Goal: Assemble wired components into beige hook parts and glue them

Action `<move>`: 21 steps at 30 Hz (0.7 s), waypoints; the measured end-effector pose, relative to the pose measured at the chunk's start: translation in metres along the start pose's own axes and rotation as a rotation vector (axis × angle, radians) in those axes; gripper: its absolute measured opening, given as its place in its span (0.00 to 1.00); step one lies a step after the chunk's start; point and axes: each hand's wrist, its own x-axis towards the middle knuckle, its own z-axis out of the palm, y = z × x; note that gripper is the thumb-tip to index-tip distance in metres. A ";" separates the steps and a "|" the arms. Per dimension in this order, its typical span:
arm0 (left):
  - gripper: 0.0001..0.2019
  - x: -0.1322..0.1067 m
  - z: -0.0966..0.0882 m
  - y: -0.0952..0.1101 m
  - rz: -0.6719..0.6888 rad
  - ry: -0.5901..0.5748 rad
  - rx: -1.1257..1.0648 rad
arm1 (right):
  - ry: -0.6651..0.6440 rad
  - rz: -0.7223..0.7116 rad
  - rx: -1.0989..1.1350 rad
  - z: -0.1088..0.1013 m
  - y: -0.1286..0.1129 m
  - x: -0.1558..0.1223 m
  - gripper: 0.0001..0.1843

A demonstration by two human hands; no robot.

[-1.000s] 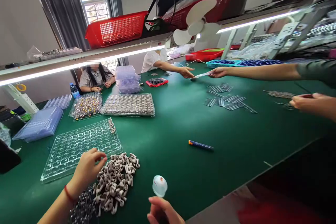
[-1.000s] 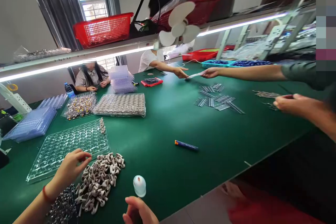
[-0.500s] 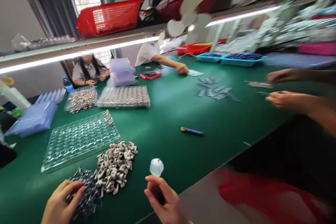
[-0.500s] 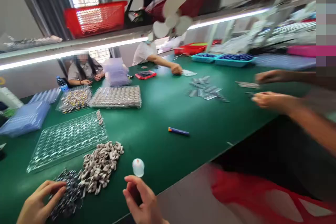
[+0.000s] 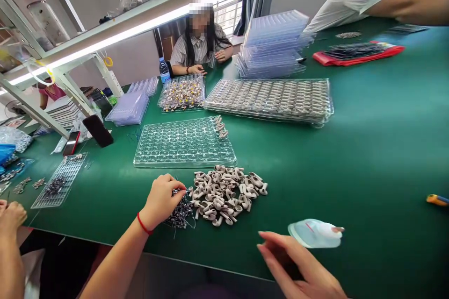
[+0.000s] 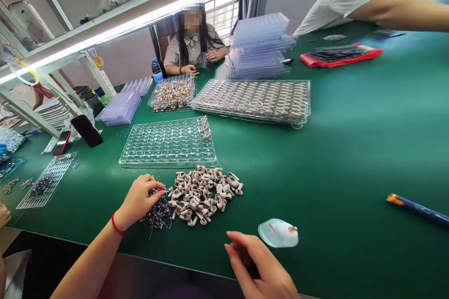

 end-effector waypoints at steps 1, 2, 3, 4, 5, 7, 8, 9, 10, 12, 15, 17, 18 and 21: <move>0.06 0.004 0.001 0.001 0.006 -0.015 0.008 | -0.054 -0.042 -0.001 0.002 -0.003 0.007 0.15; 0.06 0.008 0.003 0.002 0.010 -0.028 0.018 | -0.096 -0.085 -0.002 0.004 -0.006 0.015 0.15; 0.06 0.011 0.005 0.003 0.014 -0.040 0.028 | -0.129 -0.114 -0.017 0.007 -0.009 0.022 0.14; 0.06 0.014 0.006 0.005 0.019 -0.050 0.039 | -0.153 -0.150 -0.032 0.011 -0.011 0.028 0.14; 0.05 0.015 0.008 0.006 0.024 -0.059 0.048 | -0.163 -0.184 -0.045 0.015 -0.013 0.034 0.14; 0.05 0.015 0.011 0.010 0.041 -0.072 0.058 | -0.168 -0.232 -0.079 0.021 -0.016 0.040 0.14; 0.05 0.014 0.012 0.012 0.055 -0.078 0.056 | -0.172 -0.244 -0.092 0.024 -0.017 0.042 0.14; 0.04 0.012 0.013 0.014 0.071 -0.086 0.050 | -0.177 -0.251 -0.103 0.026 -0.019 0.043 0.14; 0.04 0.009 0.014 0.016 0.088 -0.092 0.040 | -0.185 -0.254 -0.109 0.028 -0.021 0.042 0.14; 0.03 0.003 0.016 0.019 0.115 -0.096 0.016 | -0.203 -0.262 -0.112 0.030 -0.025 0.040 0.13; 0.03 -0.005 0.019 0.021 0.124 -0.059 -0.018 | -0.233 -0.293 -0.121 0.035 -0.033 0.036 0.14; 0.03 -0.008 0.021 0.020 0.125 -0.022 -0.039 | -0.259 -0.328 -0.135 0.040 -0.039 0.034 0.14; 0.03 -0.009 0.022 0.020 0.127 -0.004 -0.051 | -0.273 -0.351 -0.145 0.044 -0.043 0.033 0.15; 0.04 -0.012 0.022 0.019 0.135 0.053 -0.102 | -0.305 -0.423 -0.188 0.058 -0.052 0.034 0.16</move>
